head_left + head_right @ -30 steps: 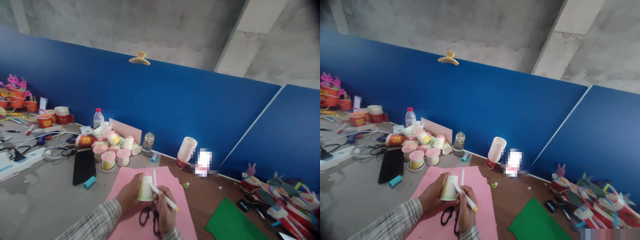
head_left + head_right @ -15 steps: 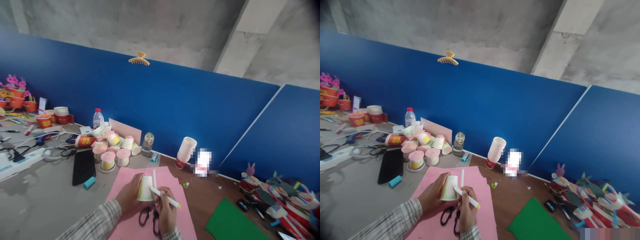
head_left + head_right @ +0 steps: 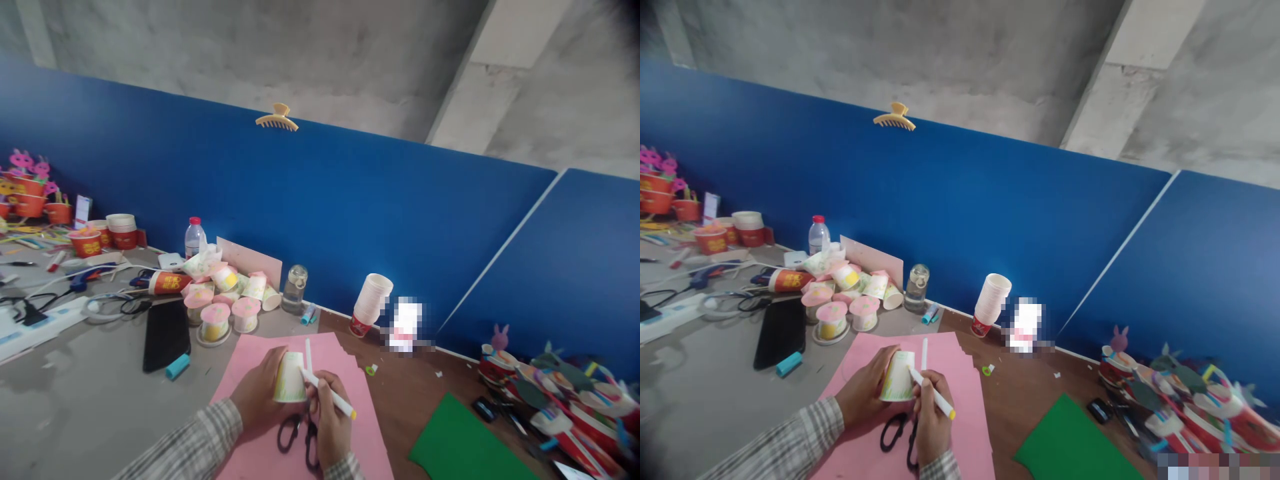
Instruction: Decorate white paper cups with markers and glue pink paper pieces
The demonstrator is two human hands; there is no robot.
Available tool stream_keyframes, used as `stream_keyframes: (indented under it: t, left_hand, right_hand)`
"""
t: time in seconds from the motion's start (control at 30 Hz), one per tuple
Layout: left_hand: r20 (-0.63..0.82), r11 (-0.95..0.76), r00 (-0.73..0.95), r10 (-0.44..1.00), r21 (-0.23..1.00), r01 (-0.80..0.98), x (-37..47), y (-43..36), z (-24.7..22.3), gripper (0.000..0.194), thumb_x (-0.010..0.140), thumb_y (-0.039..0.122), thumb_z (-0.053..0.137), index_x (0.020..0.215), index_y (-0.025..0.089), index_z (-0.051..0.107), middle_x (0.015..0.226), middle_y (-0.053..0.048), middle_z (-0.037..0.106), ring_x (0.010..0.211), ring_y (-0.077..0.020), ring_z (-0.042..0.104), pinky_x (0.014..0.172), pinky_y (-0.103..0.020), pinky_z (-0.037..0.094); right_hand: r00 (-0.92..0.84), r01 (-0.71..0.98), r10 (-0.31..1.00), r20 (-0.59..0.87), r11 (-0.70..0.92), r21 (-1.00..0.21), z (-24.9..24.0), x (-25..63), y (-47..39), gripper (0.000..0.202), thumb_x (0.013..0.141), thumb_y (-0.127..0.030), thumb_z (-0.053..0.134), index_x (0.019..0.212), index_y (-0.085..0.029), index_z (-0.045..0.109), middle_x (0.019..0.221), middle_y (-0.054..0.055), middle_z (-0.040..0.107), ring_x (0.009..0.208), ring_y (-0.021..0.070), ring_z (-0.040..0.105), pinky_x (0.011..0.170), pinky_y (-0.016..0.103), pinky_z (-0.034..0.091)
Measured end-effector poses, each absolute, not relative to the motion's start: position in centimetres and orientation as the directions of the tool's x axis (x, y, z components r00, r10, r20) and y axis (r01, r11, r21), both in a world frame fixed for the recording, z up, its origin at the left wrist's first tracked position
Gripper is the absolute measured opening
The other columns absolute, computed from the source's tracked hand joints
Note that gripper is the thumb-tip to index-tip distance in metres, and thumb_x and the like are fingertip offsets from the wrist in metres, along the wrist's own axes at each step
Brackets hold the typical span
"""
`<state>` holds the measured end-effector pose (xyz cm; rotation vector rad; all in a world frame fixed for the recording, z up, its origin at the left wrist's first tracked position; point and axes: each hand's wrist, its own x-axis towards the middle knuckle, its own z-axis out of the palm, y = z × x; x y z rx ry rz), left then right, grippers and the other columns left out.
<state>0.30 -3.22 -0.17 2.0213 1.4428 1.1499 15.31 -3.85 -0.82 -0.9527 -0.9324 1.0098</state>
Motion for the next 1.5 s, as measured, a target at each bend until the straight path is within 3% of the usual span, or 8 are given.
stream_keyframes:
  t: [0.7, 0.87, 1.13, 1.5]
  left_hand:
    - [0.355, -0.36, 0.135, 0.925, 0.711, 0.604, 0.1, -3.1, -0.7, 0.087, 0.047, 0.045, 0.075, 0.121, 0.027, 0.031, 0.116, -0.01, 0.052, 0.102, -0.0307, 0.054, 0.086, -0.043, 0.048]
    - [0.384, -0.388, 0.14, 0.913, 0.705, 0.593, 0.1, -3.0, -0.8, 0.088, 0.046, 0.041, 0.077, 0.121, 0.026, 0.033, 0.116, -0.011, 0.053, 0.105, -0.032, 0.052, 0.087, -0.045, 0.048]
    - [0.401, -0.398, 0.143, 0.905, 0.679, 0.617, 0.1, -3.0, -0.9, 0.086, 0.048, 0.048, 0.074, 0.12, 0.026, 0.032, 0.113, -0.01, 0.054, 0.101, -0.0306, 0.055, 0.083, -0.043, 0.05]
    - [0.417, -0.43, 0.176, 0.892, 0.659, 0.617, 0.0, -2.8, -1.3, 0.084, 0.052, 0.04, 0.073, 0.123, 0.025, 0.029, 0.115, -0.011, 0.052, 0.104, -0.0318, 0.053, 0.085, -0.046, 0.049]
  right_hand:
    - [0.253, -0.261, 0.957, 0.143, 0.209, -0.942, -1.8, 15.6, -3.6, 0.026, 0.062, -0.043, 0.061, 0.061, -0.017, 0.064, 0.035, -0.005, 0.053, 0.026, 0.0095, 0.04, 0.023, 0.015, 0.032]
    - [0.21, -0.277, 0.971, 0.119, 0.175, -0.945, -1.7, 15.5, -3.8, 0.027, 0.061, -0.044, 0.061, 0.061, -0.017, 0.064, 0.034, -0.005, 0.052, 0.025, 0.0096, 0.038, 0.021, 0.016, 0.032]
    - [0.258, -0.275, 0.953, 0.158, 0.229, -0.934, -1.2, 15.3, -3.8, 0.03, 0.063, -0.048, 0.06, 0.066, -0.018, 0.064, 0.041, -0.002, 0.059, 0.026, 0.0095, 0.04, 0.023, 0.016, 0.034]
    - [0.228, -0.245, 0.96, 0.164, 0.22, -0.944, -1.3, 15.1, -4.0, 0.033, 0.061, -0.049, 0.062, 0.071, -0.018, 0.064, 0.043, -0.003, 0.058, 0.027, 0.0094, 0.041, 0.023, 0.017, 0.035]
